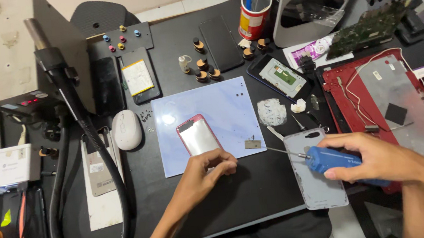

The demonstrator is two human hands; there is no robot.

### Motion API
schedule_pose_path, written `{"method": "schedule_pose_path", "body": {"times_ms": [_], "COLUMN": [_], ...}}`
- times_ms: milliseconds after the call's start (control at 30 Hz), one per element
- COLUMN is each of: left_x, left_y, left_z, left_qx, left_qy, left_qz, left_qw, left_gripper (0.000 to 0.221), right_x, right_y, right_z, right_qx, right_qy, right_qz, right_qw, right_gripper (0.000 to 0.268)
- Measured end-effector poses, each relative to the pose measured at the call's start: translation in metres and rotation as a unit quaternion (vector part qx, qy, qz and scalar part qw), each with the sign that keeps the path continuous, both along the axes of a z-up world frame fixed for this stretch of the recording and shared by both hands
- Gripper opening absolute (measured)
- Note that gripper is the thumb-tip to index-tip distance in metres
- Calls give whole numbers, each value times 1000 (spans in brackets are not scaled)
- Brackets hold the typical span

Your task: The person uses a blue electric screwdriver to remove screws from the back of a grey smartphone and a pink smartphone. They handle the phone bodies and screws on a cluttered workbench, moving the grey phone aside to work on the pink one.

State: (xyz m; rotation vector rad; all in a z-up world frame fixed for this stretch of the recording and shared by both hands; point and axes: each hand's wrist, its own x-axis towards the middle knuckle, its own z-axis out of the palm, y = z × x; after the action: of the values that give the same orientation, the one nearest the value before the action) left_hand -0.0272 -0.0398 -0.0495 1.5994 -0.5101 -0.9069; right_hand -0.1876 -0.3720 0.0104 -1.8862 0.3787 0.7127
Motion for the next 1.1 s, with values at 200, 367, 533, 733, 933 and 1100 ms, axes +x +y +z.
{"method": "schedule_pose_path", "body": {"times_ms": [200,367,533,733,933,1100], "left_x": [3,0,6,-1,-10,-12], "left_y": [-20,-42,-46,-40,-39,-35], "left_z": [21,25,24,31,44,47], "left_qx": [-79,-90,-69,-87,-86,-26], "left_qy": [-113,-114,-97,-117,-90,-122], "left_qz": [-24,-43,-40,-39,-22,-23], "left_qw": [990,988,992,989,992,992], "left_gripper": [36,25,17,14,11,11], "right_x": [13,16,11,0,-5,-17], "right_y": [16,24,20,2,1,-23], "right_z": [6,16,13,-2,6,-21], "right_qx": [-43,-51,-58,7,-39,7], "right_qy": [-8,13,36,-26,73,-65], "right_qz": [8,11,5,71,40,106], "right_qw": [999,999,998,997,996,992], "right_gripper": [47,47,48,45,58,56]}}
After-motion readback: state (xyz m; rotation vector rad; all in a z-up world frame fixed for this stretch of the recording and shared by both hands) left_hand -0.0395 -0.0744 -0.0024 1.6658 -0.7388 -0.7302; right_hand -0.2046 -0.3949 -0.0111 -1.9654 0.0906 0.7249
